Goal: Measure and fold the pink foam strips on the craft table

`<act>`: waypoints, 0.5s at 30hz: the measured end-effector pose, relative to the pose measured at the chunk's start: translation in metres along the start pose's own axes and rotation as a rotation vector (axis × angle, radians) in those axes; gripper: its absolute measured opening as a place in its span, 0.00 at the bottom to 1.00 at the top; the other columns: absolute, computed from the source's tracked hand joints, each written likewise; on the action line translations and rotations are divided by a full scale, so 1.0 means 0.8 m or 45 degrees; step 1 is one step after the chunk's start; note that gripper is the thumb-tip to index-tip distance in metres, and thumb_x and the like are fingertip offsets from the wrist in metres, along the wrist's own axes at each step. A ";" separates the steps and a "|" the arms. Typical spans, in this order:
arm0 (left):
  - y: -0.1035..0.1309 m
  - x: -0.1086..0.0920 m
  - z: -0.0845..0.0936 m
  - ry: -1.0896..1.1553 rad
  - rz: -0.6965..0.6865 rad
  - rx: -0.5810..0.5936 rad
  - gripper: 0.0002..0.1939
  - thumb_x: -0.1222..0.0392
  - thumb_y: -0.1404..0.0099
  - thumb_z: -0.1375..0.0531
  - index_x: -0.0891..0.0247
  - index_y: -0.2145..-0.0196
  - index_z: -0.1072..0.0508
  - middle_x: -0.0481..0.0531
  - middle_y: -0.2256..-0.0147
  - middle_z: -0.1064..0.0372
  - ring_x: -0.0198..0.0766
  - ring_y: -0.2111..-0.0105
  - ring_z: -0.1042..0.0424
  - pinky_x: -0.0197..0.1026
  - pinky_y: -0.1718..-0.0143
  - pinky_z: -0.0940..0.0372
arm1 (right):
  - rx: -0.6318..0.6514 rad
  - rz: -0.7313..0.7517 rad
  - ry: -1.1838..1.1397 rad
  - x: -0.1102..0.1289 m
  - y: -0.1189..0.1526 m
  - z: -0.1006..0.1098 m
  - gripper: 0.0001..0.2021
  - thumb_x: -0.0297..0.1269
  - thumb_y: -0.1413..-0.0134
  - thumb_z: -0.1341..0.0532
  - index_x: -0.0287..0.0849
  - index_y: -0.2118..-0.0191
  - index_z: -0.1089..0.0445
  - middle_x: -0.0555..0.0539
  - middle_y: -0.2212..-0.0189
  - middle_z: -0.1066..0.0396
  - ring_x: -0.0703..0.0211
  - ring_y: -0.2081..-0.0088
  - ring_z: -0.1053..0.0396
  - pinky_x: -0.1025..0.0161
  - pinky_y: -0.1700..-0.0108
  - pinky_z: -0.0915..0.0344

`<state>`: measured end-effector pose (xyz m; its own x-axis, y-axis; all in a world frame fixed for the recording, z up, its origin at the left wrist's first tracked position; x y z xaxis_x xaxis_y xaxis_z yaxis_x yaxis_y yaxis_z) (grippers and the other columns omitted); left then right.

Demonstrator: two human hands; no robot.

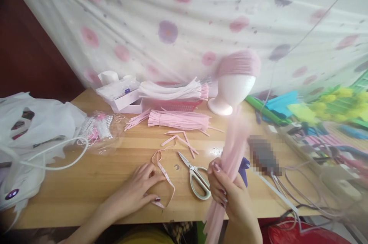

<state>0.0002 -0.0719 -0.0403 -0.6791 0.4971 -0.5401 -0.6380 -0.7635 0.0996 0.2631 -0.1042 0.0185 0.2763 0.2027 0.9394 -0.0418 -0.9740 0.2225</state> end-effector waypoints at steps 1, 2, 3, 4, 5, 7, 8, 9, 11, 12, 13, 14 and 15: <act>0.002 0.005 -0.003 -0.019 0.037 -0.002 0.16 0.55 0.37 0.35 0.51 0.50 0.25 0.55 0.50 0.30 0.49 0.47 0.32 0.50 0.46 0.37 | -0.074 0.024 0.171 -0.006 -0.003 0.001 0.16 0.50 0.48 0.30 0.43 0.65 0.30 0.60 0.85 0.50 0.71 0.84 0.57 0.70 0.83 0.57; 0.004 0.011 -0.001 -0.043 0.068 -0.007 0.10 0.56 0.35 0.37 0.52 0.55 0.24 0.54 0.52 0.30 0.48 0.49 0.32 0.49 0.48 0.36 | -0.143 0.053 0.371 -0.013 -0.006 0.002 0.16 0.48 0.50 0.30 0.43 0.63 0.29 0.58 0.84 0.46 0.68 0.83 0.51 0.69 0.81 0.52; 0.005 0.019 0.003 -0.064 0.092 -0.014 0.05 0.56 0.34 0.38 0.54 0.60 0.23 0.53 0.55 0.29 0.47 0.51 0.31 0.48 0.49 0.36 | -0.195 0.081 0.577 -0.020 -0.009 0.001 0.16 0.46 0.51 0.29 0.42 0.61 0.28 0.56 0.82 0.41 0.65 0.80 0.45 0.68 0.78 0.48; 0.006 0.026 0.010 -0.083 0.119 -0.018 0.04 0.58 0.33 0.39 0.56 0.65 0.24 0.53 0.57 0.28 0.47 0.52 0.30 0.48 0.50 0.36 | -0.224 0.101 0.760 -0.027 -0.013 -0.001 0.15 0.43 0.52 0.30 0.42 0.62 0.28 0.54 0.80 0.37 0.62 0.77 0.40 0.66 0.75 0.44; 0.006 0.033 0.018 -0.097 0.149 -0.019 0.05 0.59 0.33 0.39 0.57 0.68 0.25 0.52 0.59 0.28 0.47 0.54 0.29 0.48 0.52 0.36 | -0.235 0.106 0.902 -0.032 -0.017 -0.004 0.13 0.42 0.52 0.31 0.42 0.63 0.28 0.52 0.78 0.34 0.58 0.75 0.37 0.64 0.72 0.42; 0.002 0.040 0.035 -0.129 0.241 -0.047 0.07 0.64 0.34 0.40 0.59 0.71 0.26 0.52 0.64 0.27 0.48 0.59 0.27 0.49 0.54 0.35 | -0.266 0.093 1.103 -0.041 -0.028 -0.009 0.11 0.43 0.48 0.36 0.41 0.63 0.29 0.49 0.76 0.30 0.54 0.72 0.33 0.62 0.70 0.39; -0.003 0.040 0.042 -0.151 0.296 -0.095 0.08 0.65 0.33 0.42 0.59 0.69 0.26 0.54 0.63 0.27 0.49 0.59 0.27 0.50 0.54 0.35 | -0.291 0.087 1.193 -0.042 -0.035 -0.013 0.11 0.43 0.45 0.39 0.41 0.62 0.29 0.48 0.75 0.28 0.52 0.71 0.31 0.62 0.69 0.39; -0.011 0.038 0.047 -0.168 0.345 -0.154 0.09 0.65 0.31 0.46 0.60 0.65 0.26 0.56 0.61 0.27 0.49 0.58 0.27 0.51 0.54 0.35 | -0.323 0.085 1.277 -0.042 -0.045 -0.017 0.12 0.43 0.42 0.41 0.40 0.60 0.29 0.46 0.73 0.27 0.52 0.70 0.30 0.62 0.68 0.39; -0.036 0.029 0.048 -0.175 0.377 -0.243 0.11 0.60 0.27 0.50 0.59 0.55 0.28 0.58 0.53 0.29 0.46 0.52 0.28 0.46 0.51 0.35 | -0.372 0.086 1.435 -0.039 -0.071 -0.027 0.13 0.42 0.38 0.45 0.39 0.57 0.29 0.43 0.69 0.24 0.51 0.67 0.29 0.62 0.67 0.40; -0.051 0.023 0.044 -0.185 0.393 -0.269 0.13 0.56 0.26 0.50 0.60 0.52 0.30 0.59 0.51 0.30 0.47 0.52 0.28 0.46 0.52 0.35 | -0.379 0.077 1.476 -0.037 -0.086 -0.033 0.12 0.41 0.38 0.44 0.39 0.58 0.29 0.42 0.69 0.24 0.51 0.67 0.29 0.62 0.67 0.41; -0.066 0.019 0.039 -0.204 0.412 -0.284 0.15 0.54 0.27 0.50 0.63 0.51 0.30 0.62 0.51 0.30 0.49 0.51 0.28 0.47 0.52 0.35 | -0.370 0.062 1.518 -0.035 -0.102 -0.039 0.10 0.39 0.40 0.42 0.38 0.60 0.28 0.41 0.68 0.23 0.50 0.67 0.28 0.62 0.67 0.42; -0.080 0.015 0.033 -0.227 0.424 -0.278 0.14 0.54 0.28 0.47 0.65 0.52 0.29 0.64 0.53 0.30 0.52 0.52 0.28 0.48 0.52 0.35 | -0.356 0.038 1.563 -0.034 -0.116 -0.045 0.08 0.36 0.43 0.40 0.38 0.61 0.28 0.40 0.67 0.23 0.50 0.66 0.28 0.62 0.67 0.44; -0.093 0.013 0.027 -0.243 0.423 -0.264 0.13 0.56 0.29 0.45 0.66 0.54 0.29 0.64 0.53 0.30 0.52 0.52 0.28 0.49 0.52 0.35 | -0.345 0.019 1.603 -0.034 -0.129 -0.050 0.06 0.34 0.44 0.39 0.38 0.63 0.27 0.39 0.67 0.23 0.49 0.65 0.27 0.62 0.67 0.45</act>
Point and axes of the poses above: each hand's wrist, its own y-axis away from the middle knuckle, its own z-axis out of the back of the hand, x = y × z, the point moved 1 cm from there along -y, towards the middle knuckle
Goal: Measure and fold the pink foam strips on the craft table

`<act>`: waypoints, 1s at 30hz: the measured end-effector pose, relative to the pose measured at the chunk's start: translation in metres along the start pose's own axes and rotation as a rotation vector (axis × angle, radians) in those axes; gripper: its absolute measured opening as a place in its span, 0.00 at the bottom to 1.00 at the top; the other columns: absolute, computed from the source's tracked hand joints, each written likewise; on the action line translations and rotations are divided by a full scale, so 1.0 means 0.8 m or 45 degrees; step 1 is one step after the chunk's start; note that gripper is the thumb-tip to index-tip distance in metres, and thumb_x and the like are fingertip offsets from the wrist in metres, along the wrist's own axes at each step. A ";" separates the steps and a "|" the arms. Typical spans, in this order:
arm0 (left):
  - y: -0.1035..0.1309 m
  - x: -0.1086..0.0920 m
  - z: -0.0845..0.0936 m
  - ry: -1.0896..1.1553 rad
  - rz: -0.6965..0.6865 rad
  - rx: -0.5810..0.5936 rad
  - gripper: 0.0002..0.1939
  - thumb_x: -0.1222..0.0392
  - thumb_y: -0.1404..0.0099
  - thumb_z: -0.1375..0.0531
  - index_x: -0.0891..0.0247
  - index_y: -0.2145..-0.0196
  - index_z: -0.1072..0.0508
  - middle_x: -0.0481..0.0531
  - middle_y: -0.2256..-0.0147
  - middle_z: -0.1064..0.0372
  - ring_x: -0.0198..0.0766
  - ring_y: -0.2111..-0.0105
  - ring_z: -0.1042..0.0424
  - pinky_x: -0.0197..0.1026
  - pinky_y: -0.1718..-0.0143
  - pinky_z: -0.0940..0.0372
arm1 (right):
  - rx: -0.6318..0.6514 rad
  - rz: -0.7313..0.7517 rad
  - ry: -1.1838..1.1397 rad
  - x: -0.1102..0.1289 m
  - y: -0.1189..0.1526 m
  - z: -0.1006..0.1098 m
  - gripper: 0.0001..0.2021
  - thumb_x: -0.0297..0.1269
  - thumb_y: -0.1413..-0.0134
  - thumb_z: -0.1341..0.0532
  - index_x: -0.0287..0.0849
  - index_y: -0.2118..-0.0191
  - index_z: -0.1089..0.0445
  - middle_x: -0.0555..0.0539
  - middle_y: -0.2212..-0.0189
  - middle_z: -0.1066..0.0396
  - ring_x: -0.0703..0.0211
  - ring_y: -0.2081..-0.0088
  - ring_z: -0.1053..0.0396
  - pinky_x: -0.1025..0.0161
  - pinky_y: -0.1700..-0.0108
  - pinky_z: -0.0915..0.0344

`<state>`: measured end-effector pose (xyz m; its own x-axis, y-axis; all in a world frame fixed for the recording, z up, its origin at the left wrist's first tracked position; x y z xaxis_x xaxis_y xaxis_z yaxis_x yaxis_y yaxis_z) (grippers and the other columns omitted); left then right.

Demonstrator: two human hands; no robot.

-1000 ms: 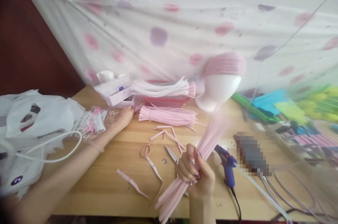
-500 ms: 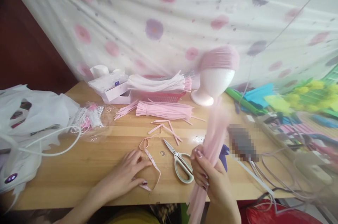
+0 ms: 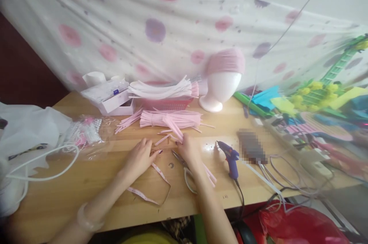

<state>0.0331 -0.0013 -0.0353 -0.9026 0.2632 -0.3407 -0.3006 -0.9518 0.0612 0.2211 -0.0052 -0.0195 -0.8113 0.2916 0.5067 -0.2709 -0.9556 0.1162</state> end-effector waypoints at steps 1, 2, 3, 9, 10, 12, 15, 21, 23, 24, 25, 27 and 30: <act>-0.007 -0.005 -0.006 -0.014 -0.003 0.006 0.11 0.58 0.29 0.45 0.66 0.56 0.28 0.65 0.54 0.29 0.52 0.52 0.28 0.48 0.52 0.35 | 0.014 -0.011 0.038 0.005 -0.009 -0.004 0.05 0.32 0.44 0.39 0.38 0.64 0.26 0.39 0.66 0.22 0.49 0.65 0.27 0.62 0.67 0.45; -0.013 -0.007 -0.010 -0.023 -0.001 0.014 0.09 0.61 0.30 0.45 0.66 0.57 0.27 0.64 0.54 0.29 0.52 0.53 0.28 0.47 0.53 0.35 | 0.025 -0.023 0.070 0.007 -0.015 -0.007 0.05 0.32 0.44 0.39 0.37 0.65 0.26 0.38 0.66 0.22 0.49 0.64 0.26 0.62 0.67 0.46; -0.015 -0.006 -0.012 -0.027 0.006 0.021 0.08 0.64 0.30 0.46 0.66 0.58 0.27 0.64 0.55 0.28 0.51 0.53 0.27 0.47 0.53 0.35 | 0.029 -0.037 0.096 0.006 -0.019 -0.009 0.05 0.32 0.43 0.39 0.37 0.65 0.26 0.38 0.66 0.21 0.49 0.63 0.26 0.63 0.67 0.46; -0.004 0.036 0.007 -0.008 0.127 0.067 0.06 0.66 0.32 0.44 0.66 0.64 0.26 0.61 0.59 0.24 0.49 0.55 0.26 0.43 0.55 0.37 | -0.025 -0.176 0.188 -0.029 -0.016 0.002 0.11 0.37 0.38 0.43 0.37 0.63 0.25 0.36 0.64 0.21 0.47 0.62 0.25 0.63 0.69 0.47; -0.002 0.045 0.011 -0.003 0.146 0.077 0.06 0.66 0.32 0.44 0.65 0.64 0.26 0.60 0.59 0.24 0.48 0.55 0.26 0.43 0.56 0.37 | -0.034 -0.197 0.197 -0.033 -0.015 0.004 0.12 0.37 0.37 0.44 0.37 0.62 0.25 0.36 0.64 0.21 0.47 0.62 0.24 0.63 0.69 0.47; 0.003 0.060 0.019 -0.001 0.193 0.096 0.07 0.67 0.32 0.45 0.64 0.64 0.27 0.59 0.60 0.23 0.48 0.56 0.25 0.43 0.58 0.37 | -0.043 -0.223 0.207 -0.035 -0.014 0.007 0.13 0.40 0.37 0.44 0.38 0.62 0.25 0.37 0.65 0.21 0.48 0.62 0.24 0.63 0.69 0.46; 0.012 0.075 0.026 -0.003 0.263 0.117 0.08 0.68 0.32 0.46 0.64 0.66 0.27 0.60 0.61 0.23 0.49 0.59 0.25 0.43 0.61 0.38 | -0.034 -0.238 0.208 -0.026 -0.016 0.001 0.14 0.44 0.38 0.43 0.39 0.60 0.27 0.39 0.65 0.22 0.48 0.62 0.24 0.63 0.69 0.45; 0.028 0.078 0.022 0.158 0.202 0.136 0.06 0.65 0.32 0.45 0.63 0.65 0.27 0.57 0.60 0.24 0.43 0.60 0.25 0.40 0.59 0.37 | 0.016 -0.230 0.252 -0.006 -0.028 -0.016 0.13 0.42 0.38 0.42 0.38 0.55 0.30 0.36 0.60 0.22 0.47 0.59 0.23 0.63 0.66 0.41; 0.029 0.074 0.017 0.218 0.149 0.140 0.07 0.68 0.33 0.45 0.63 0.65 0.27 0.56 0.60 0.25 0.42 0.59 0.26 0.39 0.58 0.37 | 0.033 -0.250 0.286 -0.008 -0.030 -0.015 0.13 0.40 0.37 0.43 0.36 0.54 0.30 0.34 0.58 0.22 0.45 0.57 0.23 0.62 0.65 0.39; 0.029 0.071 0.014 0.244 0.117 0.141 0.08 0.70 0.33 0.45 0.63 0.65 0.26 0.55 0.59 0.26 0.41 0.58 0.26 0.38 0.57 0.37 | 0.046 -0.261 0.304 -0.010 -0.031 -0.013 0.14 0.40 0.37 0.44 0.35 0.55 0.30 0.33 0.58 0.22 0.45 0.57 0.23 0.61 0.65 0.39; 0.029 0.067 0.012 0.269 0.080 0.145 0.10 0.71 0.34 0.46 0.63 0.65 0.26 0.55 0.59 0.26 0.41 0.57 0.27 0.38 0.56 0.37 | 0.061 -0.268 0.324 -0.012 -0.032 -0.011 0.14 0.40 0.36 0.44 0.34 0.55 0.30 0.32 0.59 0.23 0.44 0.57 0.23 0.61 0.64 0.38; 0.029 0.060 0.008 0.316 -0.007 0.160 0.11 0.72 0.34 0.46 0.62 0.65 0.24 0.54 0.59 0.26 0.41 0.56 0.27 0.39 0.54 0.38 | 0.098 -0.264 0.364 -0.016 -0.033 -0.006 0.14 0.41 0.34 0.45 0.35 0.57 0.28 0.34 0.60 0.22 0.46 0.58 0.23 0.60 0.63 0.35; 0.029 0.050 0.006 0.378 -0.139 0.197 0.12 0.71 0.34 0.45 0.61 0.66 0.23 0.54 0.59 0.27 0.42 0.55 0.28 0.40 0.52 0.38 | 0.159 -0.225 0.428 -0.017 -0.033 0.001 0.13 0.42 0.32 0.43 0.37 0.57 0.28 0.42 0.61 0.24 0.54 0.59 0.24 0.56 0.57 0.30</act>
Point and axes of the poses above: each hand's wrist, its own y-axis away from the middle knuckle, its own z-axis out of the back of the hand, x = y × z, the point moved 1 cm from there along -y, towards the middle knuckle
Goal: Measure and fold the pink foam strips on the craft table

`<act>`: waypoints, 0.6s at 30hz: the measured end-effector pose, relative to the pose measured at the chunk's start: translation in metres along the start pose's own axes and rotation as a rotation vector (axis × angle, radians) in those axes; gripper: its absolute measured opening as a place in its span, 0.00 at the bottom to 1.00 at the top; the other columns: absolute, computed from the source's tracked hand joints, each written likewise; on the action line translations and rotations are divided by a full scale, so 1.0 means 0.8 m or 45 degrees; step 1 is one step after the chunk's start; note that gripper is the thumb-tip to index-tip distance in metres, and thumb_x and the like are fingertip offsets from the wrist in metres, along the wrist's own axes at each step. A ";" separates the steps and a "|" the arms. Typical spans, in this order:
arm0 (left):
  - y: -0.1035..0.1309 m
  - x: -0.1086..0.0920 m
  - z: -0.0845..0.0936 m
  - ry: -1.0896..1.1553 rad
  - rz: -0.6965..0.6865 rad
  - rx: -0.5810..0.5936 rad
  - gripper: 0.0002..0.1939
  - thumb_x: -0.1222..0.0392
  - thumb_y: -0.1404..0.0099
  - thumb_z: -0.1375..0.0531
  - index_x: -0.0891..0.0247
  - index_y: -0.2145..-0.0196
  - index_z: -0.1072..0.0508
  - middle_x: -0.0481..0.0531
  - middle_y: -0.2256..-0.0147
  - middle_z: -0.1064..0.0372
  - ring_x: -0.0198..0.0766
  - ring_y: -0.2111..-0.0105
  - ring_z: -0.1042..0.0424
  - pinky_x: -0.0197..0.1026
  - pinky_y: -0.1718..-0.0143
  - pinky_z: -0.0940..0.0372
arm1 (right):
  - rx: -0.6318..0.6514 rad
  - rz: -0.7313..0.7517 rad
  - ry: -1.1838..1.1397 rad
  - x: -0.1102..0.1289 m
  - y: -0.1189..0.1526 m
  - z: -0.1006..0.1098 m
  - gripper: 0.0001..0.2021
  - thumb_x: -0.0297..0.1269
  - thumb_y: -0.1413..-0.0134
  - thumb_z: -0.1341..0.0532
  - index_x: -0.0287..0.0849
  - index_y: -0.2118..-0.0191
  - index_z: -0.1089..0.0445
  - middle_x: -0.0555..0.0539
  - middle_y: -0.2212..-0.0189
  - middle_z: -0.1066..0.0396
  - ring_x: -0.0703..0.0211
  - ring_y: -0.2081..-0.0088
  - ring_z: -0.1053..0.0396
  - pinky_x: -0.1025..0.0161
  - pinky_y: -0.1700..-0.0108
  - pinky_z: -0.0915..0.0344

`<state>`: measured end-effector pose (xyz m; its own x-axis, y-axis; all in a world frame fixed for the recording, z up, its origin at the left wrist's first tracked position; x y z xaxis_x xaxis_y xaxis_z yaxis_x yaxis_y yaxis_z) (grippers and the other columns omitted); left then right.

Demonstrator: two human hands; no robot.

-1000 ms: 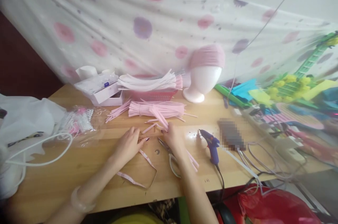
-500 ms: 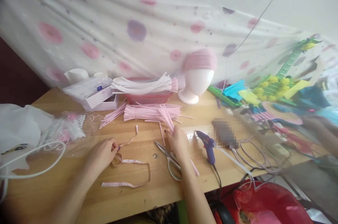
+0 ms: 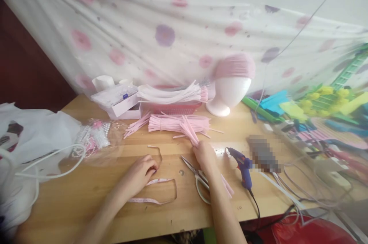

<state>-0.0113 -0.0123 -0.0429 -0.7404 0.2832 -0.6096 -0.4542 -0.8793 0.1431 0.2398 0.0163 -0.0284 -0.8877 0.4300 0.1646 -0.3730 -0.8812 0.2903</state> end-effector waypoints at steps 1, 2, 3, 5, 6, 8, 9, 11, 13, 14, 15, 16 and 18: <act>0.000 -0.002 -0.001 0.018 -0.035 0.018 0.12 0.71 0.34 0.45 0.61 0.66 0.22 0.54 0.59 0.27 0.42 0.55 0.28 0.40 0.51 0.38 | 0.015 0.014 0.022 0.000 0.000 0.002 0.13 0.43 0.33 0.42 0.37 0.56 0.28 0.44 0.59 0.24 0.55 0.59 0.25 0.55 0.55 0.29; 0.000 -0.004 -0.003 0.034 -0.064 0.031 0.13 0.71 0.35 0.45 0.61 0.66 0.22 0.54 0.59 0.27 0.42 0.54 0.28 0.40 0.51 0.38 | 0.029 0.029 0.040 -0.001 0.000 0.003 0.13 0.43 0.33 0.41 0.38 0.55 0.28 0.44 0.58 0.25 0.55 0.58 0.26 0.53 0.54 0.29; 0.001 -0.005 -0.004 0.050 -0.086 0.041 0.13 0.71 0.35 0.45 0.61 0.66 0.22 0.55 0.58 0.27 0.43 0.54 0.28 0.41 0.50 0.38 | 0.042 0.045 0.055 -0.001 0.000 0.004 0.13 0.43 0.34 0.40 0.38 0.53 0.28 0.44 0.56 0.26 0.55 0.57 0.26 0.52 0.53 0.28; 0.002 -0.006 -0.008 0.077 -0.112 0.050 0.13 0.71 0.36 0.45 0.61 0.65 0.21 0.55 0.58 0.27 0.44 0.54 0.28 0.42 0.50 0.38 | 0.060 0.075 0.076 -0.001 0.000 0.005 0.14 0.42 0.34 0.39 0.38 0.50 0.29 0.43 0.53 0.27 0.54 0.56 0.26 0.52 0.53 0.28; 0.002 -0.006 -0.010 0.090 -0.121 0.051 0.14 0.71 0.36 0.45 0.61 0.65 0.21 0.55 0.59 0.27 0.44 0.54 0.28 0.43 0.50 0.38 | 0.066 0.089 0.082 -0.001 -0.001 0.005 0.14 0.42 0.34 0.39 0.38 0.50 0.29 0.43 0.53 0.27 0.54 0.55 0.26 0.52 0.53 0.28; 0.002 -0.008 -0.015 0.119 -0.142 0.056 0.14 0.71 0.36 0.45 0.61 0.65 0.20 0.55 0.59 0.26 0.44 0.54 0.28 0.42 0.51 0.37 | 0.071 0.116 0.084 -0.001 -0.002 0.007 0.13 0.42 0.34 0.39 0.38 0.51 0.29 0.43 0.53 0.27 0.54 0.56 0.26 0.52 0.53 0.28; 0.002 -0.010 -0.018 0.137 -0.156 0.060 0.15 0.72 0.36 0.46 0.60 0.64 0.20 0.54 0.59 0.26 0.43 0.54 0.27 0.41 0.50 0.37 | 0.069 0.129 0.080 -0.002 -0.002 0.009 0.13 0.42 0.34 0.39 0.38 0.52 0.28 0.44 0.55 0.26 0.55 0.57 0.26 0.52 0.53 0.28; 0.001 -0.013 -0.022 0.169 -0.183 0.065 0.15 0.72 0.36 0.46 0.59 0.64 0.20 0.52 0.59 0.25 0.41 0.53 0.27 0.39 0.50 0.37 | 0.060 0.160 0.063 -0.004 -0.001 0.014 0.10 0.40 0.35 0.39 0.37 0.58 0.27 0.45 0.60 0.24 0.56 0.60 0.26 0.55 0.55 0.29; 0.000 -0.014 -0.022 0.190 -0.192 0.055 0.15 0.70 0.36 0.45 0.58 0.64 0.20 0.51 0.59 0.24 0.39 0.54 0.26 0.37 0.51 0.36 | 0.046 0.195 0.028 -0.009 0.002 0.020 0.10 0.35 0.36 0.40 0.36 0.67 0.26 0.45 0.69 0.24 0.56 0.65 0.26 0.60 0.60 0.33; -0.001 -0.013 -0.020 0.194 -0.189 0.041 0.13 0.69 0.35 0.45 0.57 0.64 0.20 0.50 0.59 0.24 0.38 0.55 0.26 0.37 0.52 0.36 | 0.036 0.210 0.005 -0.013 0.004 0.023 0.11 0.32 0.38 0.41 0.37 0.71 0.27 0.45 0.72 0.24 0.56 0.67 0.26 0.62 0.62 0.36; -0.002 -0.010 -0.015 0.193 -0.178 0.018 0.12 0.68 0.35 0.44 0.57 0.64 0.21 0.50 0.59 0.24 0.38 0.56 0.25 0.37 0.52 0.35 | 0.024 0.223 -0.022 -0.019 0.006 0.025 0.12 0.30 0.40 0.42 0.38 0.75 0.28 0.44 0.75 0.25 0.56 0.69 0.27 0.63 0.64 0.38; -0.004 -0.006 -0.009 0.186 -0.159 -0.016 0.11 0.67 0.35 0.44 0.58 0.63 0.21 0.50 0.58 0.24 0.39 0.56 0.25 0.37 0.52 0.35 | 0.013 0.233 -0.053 -0.024 0.007 0.027 0.13 0.29 0.41 0.43 0.39 0.77 0.30 0.44 0.76 0.25 0.57 0.70 0.28 0.64 0.66 0.40; -0.009 0.006 0.011 0.152 -0.098 -0.109 0.10 0.66 0.35 0.43 0.60 0.59 0.23 0.53 0.56 0.24 0.41 0.55 0.25 0.40 0.50 0.35 | -0.006 0.256 -0.126 -0.036 0.009 0.028 0.13 0.29 0.42 0.45 0.40 0.77 0.31 0.45 0.77 0.26 0.58 0.72 0.29 0.65 0.69 0.42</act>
Point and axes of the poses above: each hand's wrist, its own y-axis away from the middle knuckle, its own z-axis out of the back of the hand, x = y × z, the point moved 1 cm from there along -y, towards the middle knuckle
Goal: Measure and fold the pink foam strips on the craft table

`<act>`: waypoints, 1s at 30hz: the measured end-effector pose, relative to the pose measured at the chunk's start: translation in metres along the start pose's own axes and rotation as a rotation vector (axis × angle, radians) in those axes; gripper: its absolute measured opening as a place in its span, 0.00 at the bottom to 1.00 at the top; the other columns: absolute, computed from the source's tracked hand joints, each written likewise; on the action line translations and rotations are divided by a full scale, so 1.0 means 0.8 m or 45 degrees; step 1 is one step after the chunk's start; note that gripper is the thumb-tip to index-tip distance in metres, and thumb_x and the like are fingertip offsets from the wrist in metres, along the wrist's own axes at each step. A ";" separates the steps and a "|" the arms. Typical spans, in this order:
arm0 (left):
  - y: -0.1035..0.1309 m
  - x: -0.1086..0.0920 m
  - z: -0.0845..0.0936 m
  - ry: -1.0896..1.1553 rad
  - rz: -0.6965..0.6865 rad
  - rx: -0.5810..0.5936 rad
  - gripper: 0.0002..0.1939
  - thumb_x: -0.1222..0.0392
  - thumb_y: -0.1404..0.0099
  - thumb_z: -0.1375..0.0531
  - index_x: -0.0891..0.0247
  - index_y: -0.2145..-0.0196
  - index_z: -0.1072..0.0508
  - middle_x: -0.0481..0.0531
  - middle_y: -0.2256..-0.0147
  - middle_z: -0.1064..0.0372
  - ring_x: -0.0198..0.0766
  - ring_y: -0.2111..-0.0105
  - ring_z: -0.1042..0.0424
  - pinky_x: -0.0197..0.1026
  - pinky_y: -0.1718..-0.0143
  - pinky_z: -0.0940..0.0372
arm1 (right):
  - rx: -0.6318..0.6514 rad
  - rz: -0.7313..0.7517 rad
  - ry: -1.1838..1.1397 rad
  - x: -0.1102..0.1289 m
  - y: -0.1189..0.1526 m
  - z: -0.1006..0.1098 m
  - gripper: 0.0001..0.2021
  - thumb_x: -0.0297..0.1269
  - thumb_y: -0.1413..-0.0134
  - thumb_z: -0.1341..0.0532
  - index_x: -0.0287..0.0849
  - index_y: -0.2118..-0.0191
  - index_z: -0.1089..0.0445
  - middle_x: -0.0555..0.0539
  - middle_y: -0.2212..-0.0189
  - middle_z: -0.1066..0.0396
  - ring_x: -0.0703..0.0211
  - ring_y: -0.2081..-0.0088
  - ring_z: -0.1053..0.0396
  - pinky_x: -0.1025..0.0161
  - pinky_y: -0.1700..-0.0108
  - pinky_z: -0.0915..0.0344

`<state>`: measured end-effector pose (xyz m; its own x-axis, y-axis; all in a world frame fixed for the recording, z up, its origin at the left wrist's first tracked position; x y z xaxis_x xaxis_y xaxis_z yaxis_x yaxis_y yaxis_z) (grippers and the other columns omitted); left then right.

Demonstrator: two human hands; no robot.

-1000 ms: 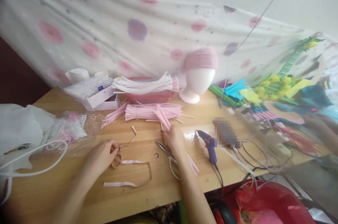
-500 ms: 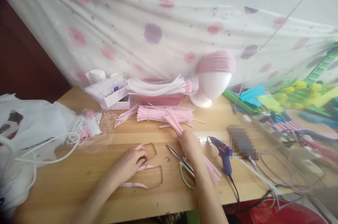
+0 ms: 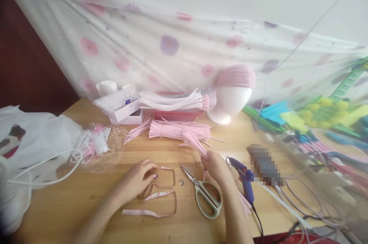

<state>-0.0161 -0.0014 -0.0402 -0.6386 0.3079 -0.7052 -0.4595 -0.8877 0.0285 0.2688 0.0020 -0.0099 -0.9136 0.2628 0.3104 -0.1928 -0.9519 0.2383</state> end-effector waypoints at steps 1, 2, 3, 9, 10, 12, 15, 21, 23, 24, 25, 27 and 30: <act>-0.003 0.006 0.013 -0.033 0.038 -0.064 0.12 0.67 0.35 0.44 0.62 0.57 0.24 0.56 0.54 0.25 0.44 0.53 0.26 0.43 0.49 0.35 | -0.011 0.016 -0.041 -0.005 0.002 0.001 0.13 0.31 0.42 0.45 0.40 0.77 0.32 0.46 0.78 0.26 0.58 0.73 0.30 0.66 0.69 0.43; -0.007 0.011 0.026 -0.065 0.069 -0.118 0.13 0.67 0.35 0.45 0.64 0.54 0.26 0.59 0.53 0.25 0.46 0.52 0.27 0.46 0.48 0.35 | -0.024 0.036 -0.084 -0.009 0.003 0.001 0.13 0.33 0.41 0.46 0.40 0.76 0.32 0.47 0.78 0.27 0.58 0.73 0.30 0.66 0.70 0.42; -0.011 0.015 0.039 -0.097 0.093 -0.165 0.14 0.65 0.34 0.46 0.65 0.52 0.27 0.61 0.51 0.26 0.48 0.51 0.28 0.49 0.47 0.36 | -0.040 0.057 -0.128 -0.012 0.004 0.003 0.13 0.35 0.40 0.47 0.41 0.74 0.32 0.48 0.77 0.27 0.58 0.73 0.30 0.66 0.70 0.42; -0.021 0.013 0.066 -0.187 0.083 -0.202 0.13 0.63 0.33 0.47 0.62 0.54 0.28 0.59 0.50 0.27 0.49 0.49 0.29 0.52 0.44 0.38 | -0.112 0.095 -0.244 -0.010 -0.001 0.024 0.12 0.38 0.39 0.47 0.42 0.72 0.33 0.50 0.77 0.28 0.59 0.73 0.31 0.67 0.69 0.41; -0.019 0.010 0.060 -0.185 0.078 -0.164 0.12 0.63 0.34 0.46 0.61 0.55 0.27 0.58 0.51 0.27 0.48 0.50 0.28 0.51 0.45 0.37 | -0.101 0.071 -0.233 -0.009 -0.004 0.027 0.11 0.36 0.41 0.46 0.42 0.74 0.34 0.50 0.79 0.29 0.59 0.74 0.32 0.67 0.70 0.42; -0.012 0.005 0.045 -0.176 0.083 -0.085 0.11 0.63 0.34 0.46 0.61 0.56 0.26 0.57 0.52 0.26 0.48 0.50 0.27 0.50 0.46 0.36 | -0.063 0.018 -0.202 -0.008 -0.012 0.029 0.10 0.32 0.44 0.43 0.41 0.76 0.33 0.51 0.82 0.30 0.60 0.77 0.33 0.67 0.72 0.44; 0.000 0.003 0.024 -0.164 0.130 -0.002 0.11 0.62 0.36 0.43 0.63 0.57 0.26 0.58 0.53 0.26 0.48 0.51 0.27 0.48 0.48 0.35 | -0.017 -0.019 -0.174 -0.006 -0.023 0.024 0.06 0.28 0.48 0.39 0.40 0.75 0.31 0.51 0.82 0.30 0.61 0.77 0.33 0.68 0.73 0.45; 0.038 0.020 0.027 -0.194 0.320 -0.015 0.11 0.62 0.35 0.46 0.66 0.56 0.28 0.60 0.58 0.26 0.48 0.56 0.27 0.49 0.52 0.35 | -0.151 -0.011 -0.212 0.008 0.002 0.021 0.08 0.39 0.39 0.40 0.39 0.63 0.30 0.48 0.75 0.30 0.57 0.73 0.32 0.66 0.71 0.44; 0.058 0.027 0.031 -0.200 0.403 -0.005 0.10 0.60 0.34 0.46 0.64 0.59 0.28 0.57 0.62 0.26 0.48 0.59 0.27 0.49 0.54 0.35 | -0.145 0.056 -0.290 0.017 0.025 0.021 0.15 0.48 0.35 0.45 0.40 0.57 0.31 0.49 0.75 0.30 0.58 0.73 0.32 0.66 0.71 0.42; 0.069 0.030 0.031 -0.184 0.429 0.023 0.08 0.59 0.35 0.45 0.63 0.61 0.28 0.56 0.63 0.27 0.48 0.60 0.27 0.48 0.55 0.36 | -0.140 0.086 -0.346 0.022 0.035 0.020 0.18 0.50 0.34 0.47 0.41 0.54 0.32 0.50 0.74 0.31 0.58 0.73 0.32 0.67 0.71 0.40; 0.079 0.032 0.029 -0.158 0.436 0.062 0.07 0.57 0.36 0.43 0.62 0.63 0.29 0.55 0.63 0.27 0.48 0.60 0.27 0.48 0.56 0.36 | -0.132 0.114 -0.417 0.028 0.045 0.017 0.19 0.51 0.34 0.49 0.41 0.51 0.33 0.50 0.74 0.31 0.58 0.73 0.32 0.67 0.71 0.39; 0.096 0.033 0.023 -0.105 0.404 0.122 0.07 0.56 0.39 0.39 0.60 0.64 0.28 0.54 0.60 0.28 0.48 0.57 0.28 0.47 0.54 0.37 | -0.134 0.193 -0.558 0.039 0.061 0.009 0.19 0.49 0.33 0.50 0.42 0.46 0.35 0.49 0.72 0.30 0.57 0.71 0.31 0.67 0.70 0.37; 0.108 0.029 0.012 -0.075 0.332 0.136 0.04 0.58 0.37 0.41 0.59 0.67 0.28 0.54 0.60 0.30 0.48 0.56 0.29 0.47 0.53 0.38 | -0.087 0.391 -0.588 0.058 0.071 -0.006 0.17 0.46 0.31 0.50 0.44 0.45 0.34 0.47 0.65 0.27 0.56 0.65 0.30 0.65 0.63 0.36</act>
<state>-0.0766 -0.0674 -0.0476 -0.7771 0.0960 -0.6220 -0.3353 -0.8995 0.2801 0.2135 -0.0404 0.0138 -0.6823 -0.0010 0.7310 0.0209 -0.9996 0.0182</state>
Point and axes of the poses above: each hand's wrist, its own y-axis away from the middle knuckle, its own z-axis out of the back of the hand, x = y × z, the point moved 1 cm from there along -y, towards the middle knuckle
